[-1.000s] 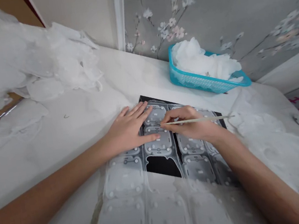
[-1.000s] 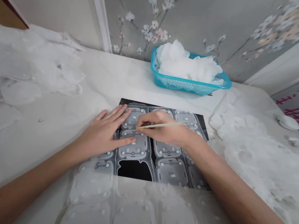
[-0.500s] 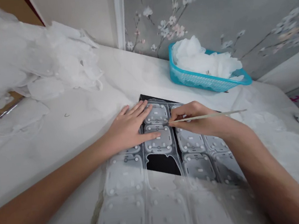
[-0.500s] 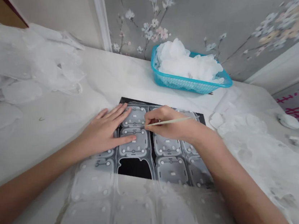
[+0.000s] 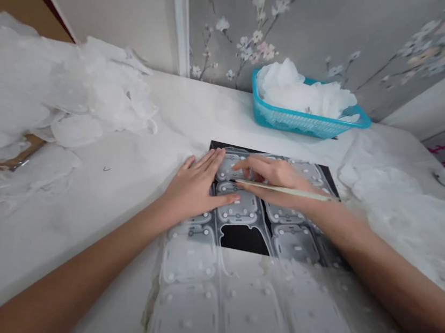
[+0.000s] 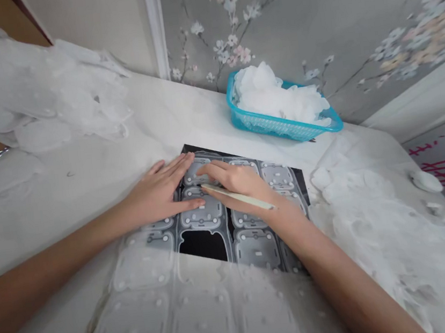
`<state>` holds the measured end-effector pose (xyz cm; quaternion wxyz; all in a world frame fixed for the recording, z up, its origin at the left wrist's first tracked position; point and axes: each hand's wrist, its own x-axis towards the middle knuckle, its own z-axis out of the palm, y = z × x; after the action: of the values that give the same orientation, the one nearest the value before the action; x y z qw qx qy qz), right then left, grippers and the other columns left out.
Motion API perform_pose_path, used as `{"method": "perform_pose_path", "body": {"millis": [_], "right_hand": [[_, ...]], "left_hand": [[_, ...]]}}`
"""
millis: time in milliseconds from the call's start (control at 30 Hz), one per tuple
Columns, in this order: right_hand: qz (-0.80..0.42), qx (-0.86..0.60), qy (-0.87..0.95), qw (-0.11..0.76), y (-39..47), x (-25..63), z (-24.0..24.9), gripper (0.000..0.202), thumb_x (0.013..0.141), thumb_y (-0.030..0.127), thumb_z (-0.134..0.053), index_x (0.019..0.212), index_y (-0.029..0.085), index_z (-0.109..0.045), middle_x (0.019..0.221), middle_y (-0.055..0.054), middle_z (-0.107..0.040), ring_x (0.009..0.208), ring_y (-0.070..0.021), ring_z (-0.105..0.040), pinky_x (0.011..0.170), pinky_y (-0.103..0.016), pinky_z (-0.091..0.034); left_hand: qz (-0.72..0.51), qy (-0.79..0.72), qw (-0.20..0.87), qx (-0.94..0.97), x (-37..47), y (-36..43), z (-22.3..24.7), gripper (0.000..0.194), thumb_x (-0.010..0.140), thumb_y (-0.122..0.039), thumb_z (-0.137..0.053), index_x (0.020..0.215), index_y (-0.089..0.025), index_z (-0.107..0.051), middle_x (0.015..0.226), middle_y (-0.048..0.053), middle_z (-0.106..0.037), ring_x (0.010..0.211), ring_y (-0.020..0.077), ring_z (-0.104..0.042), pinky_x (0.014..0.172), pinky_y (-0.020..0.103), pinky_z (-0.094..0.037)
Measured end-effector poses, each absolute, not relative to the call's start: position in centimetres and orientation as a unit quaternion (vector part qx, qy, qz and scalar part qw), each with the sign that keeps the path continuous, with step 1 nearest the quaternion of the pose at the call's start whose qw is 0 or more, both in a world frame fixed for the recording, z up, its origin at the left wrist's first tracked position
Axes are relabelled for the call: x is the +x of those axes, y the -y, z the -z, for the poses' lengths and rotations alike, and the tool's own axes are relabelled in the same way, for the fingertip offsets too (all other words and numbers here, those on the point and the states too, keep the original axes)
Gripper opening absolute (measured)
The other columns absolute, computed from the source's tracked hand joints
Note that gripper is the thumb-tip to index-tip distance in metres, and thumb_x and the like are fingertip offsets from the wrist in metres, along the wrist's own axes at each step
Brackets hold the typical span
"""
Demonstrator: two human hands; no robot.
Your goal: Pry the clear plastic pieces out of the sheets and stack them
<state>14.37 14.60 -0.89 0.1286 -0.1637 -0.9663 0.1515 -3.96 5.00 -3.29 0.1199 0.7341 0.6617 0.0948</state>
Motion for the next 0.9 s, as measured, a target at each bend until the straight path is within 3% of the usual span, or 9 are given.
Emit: {"method": "perform_pose_path", "body": {"millis": [100,200,400,567,733,900], "right_hand": [[-0.008,-0.141,0.979,0.146,-14.1,14.2,0.7,0.033,0.091,0.028,-0.043,0.121,0.017,-0.052,0.108,-0.009,-0.063,0.09,-0.0182,-0.061,0.063,-0.025,-0.047],[0.042,-0.133,0.978,0.158,-13.9,13.9,0.7,0.029,0.092,0.023,-0.04,0.111,0.015,-0.06,0.102,-0.01,-0.067,0.093,-0.0198,-0.06,0.071,-0.027,-0.049],[-0.067,-0.216,0.926,0.303,-15.8,14.6,-0.6,0.022,0.087,0.022,-0.051,0.1,0.015,-0.067,0.093,-0.01,-0.069,0.086,-0.0195,-0.063,0.077,-0.031,-0.051],[-0.168,-0.403,0.756,0.488,-19.5,17.8,-2.6,0.021,0.076,0.028,-0.064,0.088,0.012,-0.072,0.074,-0.01,-0.069,0.061,-0.0165,-0.063,0.06,-0.031,-0.052],[-0.159,-0.409,0.749,0.496,-20.7,18.9,-3.2,0.022,0.072,0.027,-0.067,0.086,0.012,-0.074,0.07,-0.011,-0.069,0.057,-0.0146,-0.061,0.055,-0.029,-0.049],[-0.171,-0.435,0.667,0.58,-21.2,19.2,-4.1,0.017,0.064,0.022,-0.072,0.077,0.012,-0.074,0.063,-0.008,-0.066,0.051,-0.013,-0.058,0.055,-0.032,-0.051]], "left_hand": [[-0.116,-0.667,0.104,0.728,-3.9,-5.1,3.5,0.105,0.072,-0.079,-0.033,0.145,-0.01,-0.002,0.151,0.012,-0.013,0.139,0.0227,-0.016,0.111,0.039,-0.013],[-0.118,-0.676,0.108,0.719,-3.9,-5.1,3.5,0.109,0.07,-0.08,-0.036,0.145,-0.008,-0.003,0.152,0.013,-0.011,0.139,0.0248,-0.017,0.11,0.039,-0.017],[-0.117,-0.681,0.137,0.71,-3.9,-5.1,2.9,0.11,0.069,-0.079,-0.039,0.145,-0.007,-0.004,0.151,0.015,-0.012,0.138,0.0271,-0.019,0.109,0.039,-0.018],[-0.104,-0.68,0.16,0.708,-4.0,-5.1,2.9,0.108,0.071,-0.077,-0.037,0.145,-0.008,0.001,0.152,0.013,-0.005,0.14,0.024,-0.013,0.111,0.036,-0.014],[-0.096,-0.682,0.159,0.707,-4.1,-5.1,2.8,0.109,0.071,-0.079,-0.034,0.145,-0.008,0.0,0.152,0.013,-0.005,0.14,0.0232,-0.011,0.112,0.035,-0.013],[-0.093,-0.676,0.172,0.711,-4.1,-5.0,2.6,0.107,0.072,-0.079,-0.032,0.145,-0.009,0.002,0.152,0.011,-0.002,0.14,0.0232,-0.009,0.112,0.035,-0.014]]}}
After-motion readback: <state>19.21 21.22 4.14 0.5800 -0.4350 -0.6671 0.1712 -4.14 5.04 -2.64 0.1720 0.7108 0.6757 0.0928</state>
